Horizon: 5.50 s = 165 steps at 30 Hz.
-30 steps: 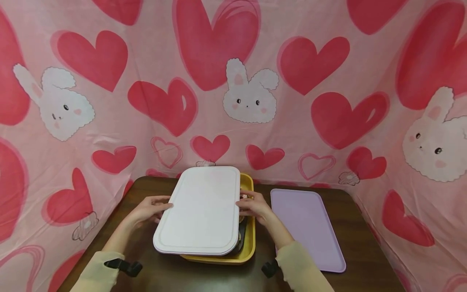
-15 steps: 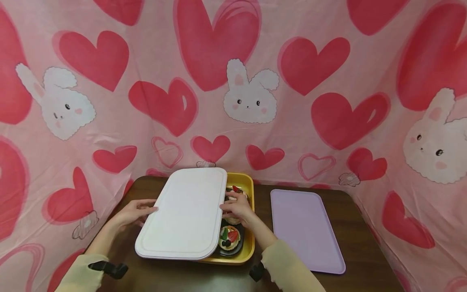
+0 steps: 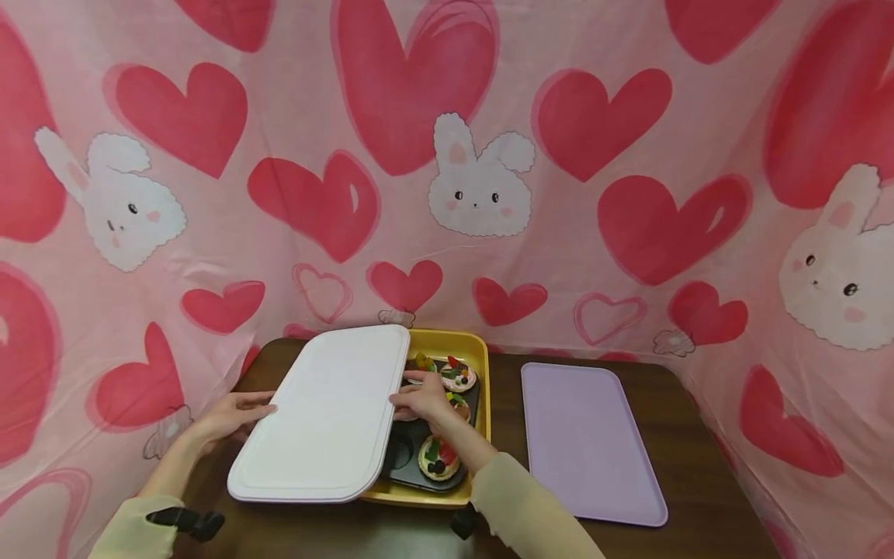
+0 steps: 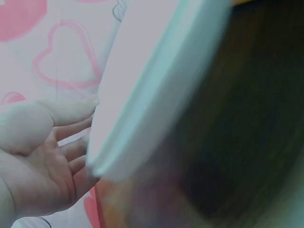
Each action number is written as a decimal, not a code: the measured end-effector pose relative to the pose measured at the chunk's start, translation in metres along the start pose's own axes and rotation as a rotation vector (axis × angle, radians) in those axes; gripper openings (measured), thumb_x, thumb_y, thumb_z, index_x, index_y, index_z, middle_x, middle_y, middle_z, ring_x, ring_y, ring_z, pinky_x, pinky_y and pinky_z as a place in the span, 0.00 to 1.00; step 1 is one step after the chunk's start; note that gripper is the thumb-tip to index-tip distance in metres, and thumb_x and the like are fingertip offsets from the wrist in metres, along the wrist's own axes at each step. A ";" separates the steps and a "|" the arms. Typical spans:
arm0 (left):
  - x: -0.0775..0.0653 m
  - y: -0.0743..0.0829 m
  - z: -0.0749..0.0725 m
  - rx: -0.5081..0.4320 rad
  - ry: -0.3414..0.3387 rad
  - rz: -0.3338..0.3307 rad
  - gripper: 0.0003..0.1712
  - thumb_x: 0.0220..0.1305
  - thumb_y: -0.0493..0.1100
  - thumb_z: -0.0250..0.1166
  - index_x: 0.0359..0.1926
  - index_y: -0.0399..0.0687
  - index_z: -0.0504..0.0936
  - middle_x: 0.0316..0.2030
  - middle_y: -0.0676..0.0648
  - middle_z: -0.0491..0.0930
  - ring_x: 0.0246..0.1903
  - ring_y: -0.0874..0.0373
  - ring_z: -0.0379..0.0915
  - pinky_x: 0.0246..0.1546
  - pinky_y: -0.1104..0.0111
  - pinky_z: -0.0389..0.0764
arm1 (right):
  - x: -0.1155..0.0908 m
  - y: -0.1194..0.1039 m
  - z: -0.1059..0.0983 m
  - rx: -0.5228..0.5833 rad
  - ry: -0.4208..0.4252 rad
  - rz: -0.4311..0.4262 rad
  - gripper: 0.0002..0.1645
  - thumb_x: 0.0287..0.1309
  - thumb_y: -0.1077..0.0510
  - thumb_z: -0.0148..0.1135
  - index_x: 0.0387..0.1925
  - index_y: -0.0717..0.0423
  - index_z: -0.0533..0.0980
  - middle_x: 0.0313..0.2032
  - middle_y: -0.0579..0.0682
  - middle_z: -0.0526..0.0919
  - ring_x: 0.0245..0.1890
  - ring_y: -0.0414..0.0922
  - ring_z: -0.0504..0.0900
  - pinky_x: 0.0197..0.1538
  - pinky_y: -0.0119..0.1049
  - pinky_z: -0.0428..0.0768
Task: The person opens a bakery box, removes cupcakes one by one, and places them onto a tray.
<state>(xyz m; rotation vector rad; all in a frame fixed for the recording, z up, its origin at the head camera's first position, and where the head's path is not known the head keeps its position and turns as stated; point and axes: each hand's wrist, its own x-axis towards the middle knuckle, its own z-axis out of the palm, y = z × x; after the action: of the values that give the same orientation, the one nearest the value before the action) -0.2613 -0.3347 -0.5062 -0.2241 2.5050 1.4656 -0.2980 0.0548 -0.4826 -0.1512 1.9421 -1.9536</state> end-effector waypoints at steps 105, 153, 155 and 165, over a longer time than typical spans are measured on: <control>-0.054 0.051 0.164 0.533 0.266 0.445 0.43 0.75 0.62 0.68 0.81 0.45 0.72 0.82 0.34 0.66 0.82 0.33 0.62 0.83 0.34 0.63 | 0.039 0.042 -0.064 -1.084 0.255 -0.459 0.46 0.72 0.47 0.71 0.78 0.70 0.66 0.74 0.72 0.73 0.75 0.70 0.72 0.76 0.68 0.75; -0.061 0.039 0.202 0.619 0.179 0.427 0.69 0.64 0.81 0.66 0.86 0.37 0.58 0.89 0.38 0.50 0.88 0.42 0.50 0.88 0.45 0.56 | 0.136 0.086 -0.131 -1.150 0.304 0.035 0.32 0.35 0.41 0.94 0.31 0.53 0.81 0.39 0.51 0.81 0.38 0.48 0.79 0.39 0.43 0.85; -0.061 0.040 0.201 0.620 0.183 0.431 0.69 0.64 0.81 0.66 0.86 0.37 0.59 0.89 0.38 0.51 0.88 0.41 0.50 0.88 0.44 0.57 | 0.137 0.089 -0.132 -1.167 0.297 0.027 0.34 0.37 0.40 0.93 0.34 0.54 0.81 0.43 0.53 0.81 0.41 0.49 0.78 0.41 0.42 0.85; -0.062 0.040 0.203 0.591 0.172 0.417 0.66 0.65 0.78 0.68 0.85 0.37 0.61 0.89 0.38 0.50 0.88 0.41 0.50 0.88 0.42 0.55 | 0.053 0.014 -0.087 -1.099 0.268 -0.021 0.38 0.44 0.49 0.90 0.52 0.63 0.82 0.50 0.60 0.81 0.48 0.55 0.79 0.55 0.55 0.87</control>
<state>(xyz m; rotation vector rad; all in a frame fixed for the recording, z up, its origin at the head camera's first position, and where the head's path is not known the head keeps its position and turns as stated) -0.1874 -0.1373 -0.5523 0.3046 3.1242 0.7631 -0.3741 0.1193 -0.5100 -0.1936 2.9728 -0.7241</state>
